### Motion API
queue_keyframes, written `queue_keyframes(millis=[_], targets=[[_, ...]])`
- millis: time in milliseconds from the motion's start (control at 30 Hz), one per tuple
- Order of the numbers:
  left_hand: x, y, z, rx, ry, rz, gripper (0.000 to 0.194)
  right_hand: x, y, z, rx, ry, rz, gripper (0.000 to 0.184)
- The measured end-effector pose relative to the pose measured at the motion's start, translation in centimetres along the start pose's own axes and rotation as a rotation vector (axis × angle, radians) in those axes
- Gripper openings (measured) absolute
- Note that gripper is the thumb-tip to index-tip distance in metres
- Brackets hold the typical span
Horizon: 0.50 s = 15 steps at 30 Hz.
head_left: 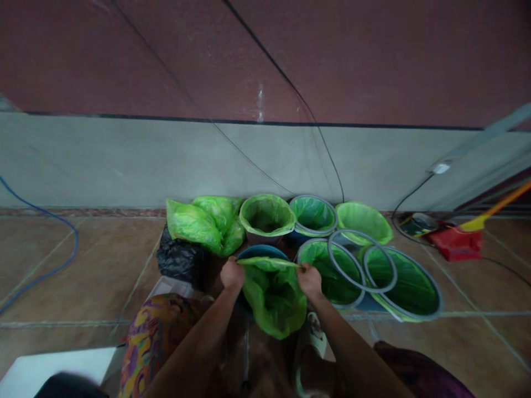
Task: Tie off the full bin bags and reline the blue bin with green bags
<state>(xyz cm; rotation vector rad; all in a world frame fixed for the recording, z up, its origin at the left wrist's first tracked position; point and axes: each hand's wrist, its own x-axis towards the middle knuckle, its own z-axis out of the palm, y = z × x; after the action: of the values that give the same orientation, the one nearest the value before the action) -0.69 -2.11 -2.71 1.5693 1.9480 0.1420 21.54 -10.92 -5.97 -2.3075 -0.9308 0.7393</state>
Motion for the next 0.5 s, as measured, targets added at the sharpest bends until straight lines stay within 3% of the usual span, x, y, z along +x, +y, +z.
queue_keyframes(millis=[100, 233, 300, 400, 500], targets=[[1.9, -0.7, -1.6, 0.070, 0.056, 0.055, 0.039, 0.1, -0.6, -0.6, -0.153, -0.059, -0.045, 0.017], [2.7, -0.7, -1.2, 0.132, 0.006, 0.160, 0.035, -0.7, -3.7, 0.7, -0.535, -0.095, -0.272, 0.051], [2.7, -0.5, -0.8, 0.155, -0.005, 0.217, 0.039, -0.6, -5.4, 1.7, -0.619, -0.114, -0.352, 0.057], [2.7, -0.1, -0.4, 0.187, -0.047, 0.294, 0.046, 0.3, -6.9, 2.9, -0.634, -0.158, -0.344, 0.052], [2.6, 0.3, 0.0, 0.174, -0.124, 0.282, 0.041, 1.3, -6.8, 3.5, -0.684, -0.151, -0.317, 0.038]])
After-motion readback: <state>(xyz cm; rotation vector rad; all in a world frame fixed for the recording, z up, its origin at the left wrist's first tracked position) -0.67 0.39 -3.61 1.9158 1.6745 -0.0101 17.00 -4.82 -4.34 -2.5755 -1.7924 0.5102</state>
